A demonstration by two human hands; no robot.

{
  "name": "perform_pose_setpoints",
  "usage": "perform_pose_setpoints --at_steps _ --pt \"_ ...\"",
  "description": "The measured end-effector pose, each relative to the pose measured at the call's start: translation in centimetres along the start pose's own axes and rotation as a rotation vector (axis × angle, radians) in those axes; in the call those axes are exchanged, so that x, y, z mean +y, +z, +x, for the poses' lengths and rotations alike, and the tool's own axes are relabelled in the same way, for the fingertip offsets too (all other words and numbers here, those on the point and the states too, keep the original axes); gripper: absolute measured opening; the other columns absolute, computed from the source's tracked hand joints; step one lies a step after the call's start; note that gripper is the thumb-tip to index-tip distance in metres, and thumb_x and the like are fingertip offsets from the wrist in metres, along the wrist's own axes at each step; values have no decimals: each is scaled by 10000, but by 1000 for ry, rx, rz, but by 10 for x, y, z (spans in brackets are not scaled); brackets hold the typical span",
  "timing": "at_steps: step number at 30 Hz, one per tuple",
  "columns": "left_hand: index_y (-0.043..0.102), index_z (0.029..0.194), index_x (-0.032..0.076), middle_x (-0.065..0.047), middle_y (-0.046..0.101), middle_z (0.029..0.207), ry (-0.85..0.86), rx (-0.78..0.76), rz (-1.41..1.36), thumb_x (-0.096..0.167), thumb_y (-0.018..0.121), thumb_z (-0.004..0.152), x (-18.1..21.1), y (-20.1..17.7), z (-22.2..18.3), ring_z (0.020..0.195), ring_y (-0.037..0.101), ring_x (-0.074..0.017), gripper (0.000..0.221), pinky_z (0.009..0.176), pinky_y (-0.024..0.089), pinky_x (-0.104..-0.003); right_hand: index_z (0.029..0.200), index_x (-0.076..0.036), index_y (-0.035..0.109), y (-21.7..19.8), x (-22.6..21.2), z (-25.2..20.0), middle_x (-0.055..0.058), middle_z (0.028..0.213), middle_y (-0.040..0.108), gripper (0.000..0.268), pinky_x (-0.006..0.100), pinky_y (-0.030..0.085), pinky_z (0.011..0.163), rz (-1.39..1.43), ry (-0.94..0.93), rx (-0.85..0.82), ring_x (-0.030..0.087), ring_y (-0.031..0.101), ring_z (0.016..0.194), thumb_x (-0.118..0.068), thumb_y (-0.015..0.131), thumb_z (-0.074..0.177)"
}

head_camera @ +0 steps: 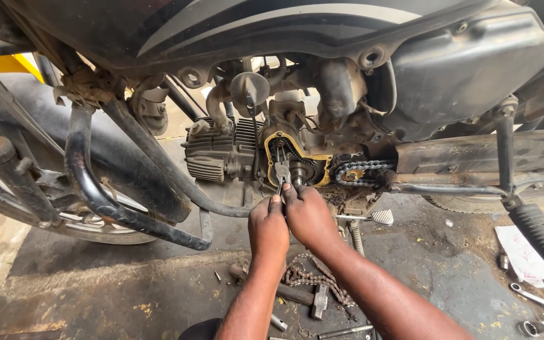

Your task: The person crouches beside a motorcycle with its engine side cover removed and uses pliers to grip and work on the cam chain and sprocket assembly inside the exposed engine case. They reposition the pliers repeatedly on the chain and components, at one point reaching up to the engine's upper area before returning to the chain.

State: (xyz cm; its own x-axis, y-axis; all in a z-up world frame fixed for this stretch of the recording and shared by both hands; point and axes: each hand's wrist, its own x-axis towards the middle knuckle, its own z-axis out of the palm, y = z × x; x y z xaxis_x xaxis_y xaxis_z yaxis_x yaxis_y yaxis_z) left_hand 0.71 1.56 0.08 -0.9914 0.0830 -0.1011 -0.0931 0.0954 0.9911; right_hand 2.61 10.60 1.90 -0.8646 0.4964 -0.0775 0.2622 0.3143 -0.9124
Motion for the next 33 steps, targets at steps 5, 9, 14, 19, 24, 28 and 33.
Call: perform_pose_setpoints --at_steps 5,9,14,19,24,28,33 --pt "682 879 13 -132 673 774 162 84 175 251 493 1002 -13 3 2 697 622 -256 328 671 470 -413 1003 37 686 -8 -3 -3 272 834 706 435 521 510 784 -100 -25 -27 453 702 845 -364 518 1005" --pt "671 867 6 -171 677 727 149 42 232 274 488 997 -17 -10 7 676 640 -319 349 670 486 -441 1039 24 696 -19 -9 -2 268 854 715 442 514 512 791 -222 -115 -66 462 687 871 -375 507 1014" --pt "692 876 21 -144 701 787 30 28 155 321 469 1016 -8 -7 2 739 669 -306 399 672 514 -446 1035 23 708 -1 24 10 261 893 697 443 492 513 792 -100 -200 27 445 676 889 -391 555 996" --pt "685 892 4 -170 718 805 131 60 186 283 486 1003 -13 1 3 736 673 -335 360 700 508 -447 945 29 727 14 25 4 218 828 701 452 478 492 734 22 -109 140 409 654 786 -392 569 992" --pt "680 869 -13 -169 730 803 141 40 147 267 484 1006 -18 0 8 730 679 -319 368 707 513 -432 893 23 727 10 6 -3 183 733 707 444 454 487 667 112 0 107 323 641 665 -383 571 983" --pt "671 857 -18 -151 716 768 118 13 69 251 478 1015 -21 2 9 692 639 -267 366 688 501 -402 867 15 706 7 1 -4 114 684 661 435 398 471 633 220 78 47 210 560 629 -379 567 990" --pt "673 863 -11 -95 701 773 35 -20 -36 244 463 1025 -12 2 3 712 613 -186 368 700 493 -361 825 17 688 5 -2 -7 80 671 621 448 361 449 620 273 92 15 163 510 625 -372 556 1002"
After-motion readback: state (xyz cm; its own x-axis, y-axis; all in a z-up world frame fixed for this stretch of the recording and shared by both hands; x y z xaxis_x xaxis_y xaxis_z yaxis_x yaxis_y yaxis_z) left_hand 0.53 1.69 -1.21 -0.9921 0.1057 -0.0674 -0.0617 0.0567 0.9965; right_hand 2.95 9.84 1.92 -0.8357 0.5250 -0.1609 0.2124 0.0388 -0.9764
